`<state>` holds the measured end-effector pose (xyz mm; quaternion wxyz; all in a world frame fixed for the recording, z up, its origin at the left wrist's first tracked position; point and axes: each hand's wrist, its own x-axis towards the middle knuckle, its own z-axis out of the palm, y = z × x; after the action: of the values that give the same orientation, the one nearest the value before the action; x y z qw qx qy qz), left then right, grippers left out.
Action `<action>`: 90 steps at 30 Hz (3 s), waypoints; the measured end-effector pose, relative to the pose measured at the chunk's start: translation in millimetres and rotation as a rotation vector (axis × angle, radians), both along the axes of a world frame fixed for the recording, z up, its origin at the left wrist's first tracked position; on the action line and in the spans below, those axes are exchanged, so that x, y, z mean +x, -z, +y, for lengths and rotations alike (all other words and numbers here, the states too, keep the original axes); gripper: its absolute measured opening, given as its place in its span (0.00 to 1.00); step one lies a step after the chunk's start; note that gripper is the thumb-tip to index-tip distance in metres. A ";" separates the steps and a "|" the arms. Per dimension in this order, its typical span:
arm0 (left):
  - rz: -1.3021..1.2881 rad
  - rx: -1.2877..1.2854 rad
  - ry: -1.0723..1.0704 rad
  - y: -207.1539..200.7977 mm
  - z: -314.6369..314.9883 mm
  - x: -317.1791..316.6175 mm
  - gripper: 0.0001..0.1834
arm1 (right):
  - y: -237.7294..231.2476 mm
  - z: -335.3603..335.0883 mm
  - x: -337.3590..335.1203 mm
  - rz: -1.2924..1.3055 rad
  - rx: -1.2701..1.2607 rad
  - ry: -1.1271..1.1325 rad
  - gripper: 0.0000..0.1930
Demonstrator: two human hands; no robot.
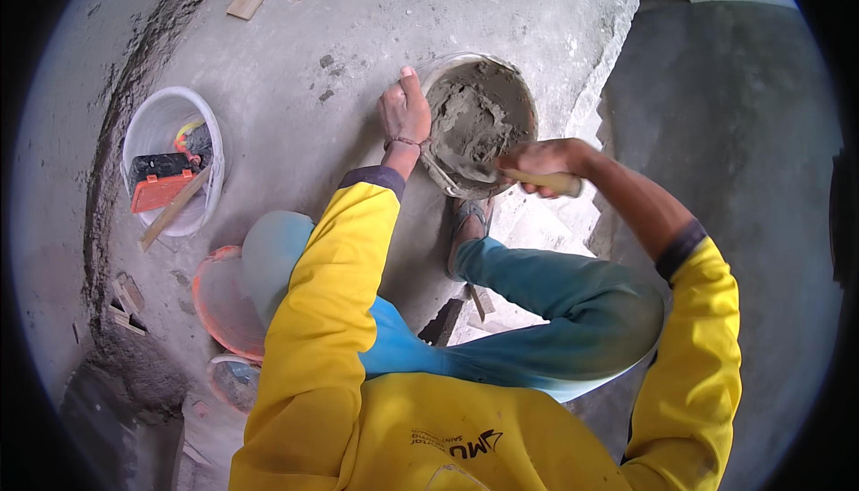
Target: The person mixes cement in a bucket using a trowel, then scoops and applies the mixture to a wall or beam. The person moves around the construction area to reach different sections while continuing to apply the cement.
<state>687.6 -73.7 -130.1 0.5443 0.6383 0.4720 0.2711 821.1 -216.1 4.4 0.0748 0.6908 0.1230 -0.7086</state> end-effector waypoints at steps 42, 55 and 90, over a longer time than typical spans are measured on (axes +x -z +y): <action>1.265 -0.111 -0.300 -68.9 -120.4 -599.9 0.09 | -50.3 -7.3 6.5 -0.725 0.562 -0.979 0.13; 0.685 0.932 0.326 -220.1 48.5 -402.6 0.13 | -75.2 -6.2 -7.1 -0.795 0.347 -0.771 0.17; 0.455 1.135 1.409 -158.0 77.9 -77.2 0.16 | -60.5 -17.9 -2.6 -0.869 0.423 -0.809 0.12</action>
<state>610.3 4.2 27.9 0.0842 0.9856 -0.1321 -0.0629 818.4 -233.9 64.9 0.2420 0.8142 0.4705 -0.2392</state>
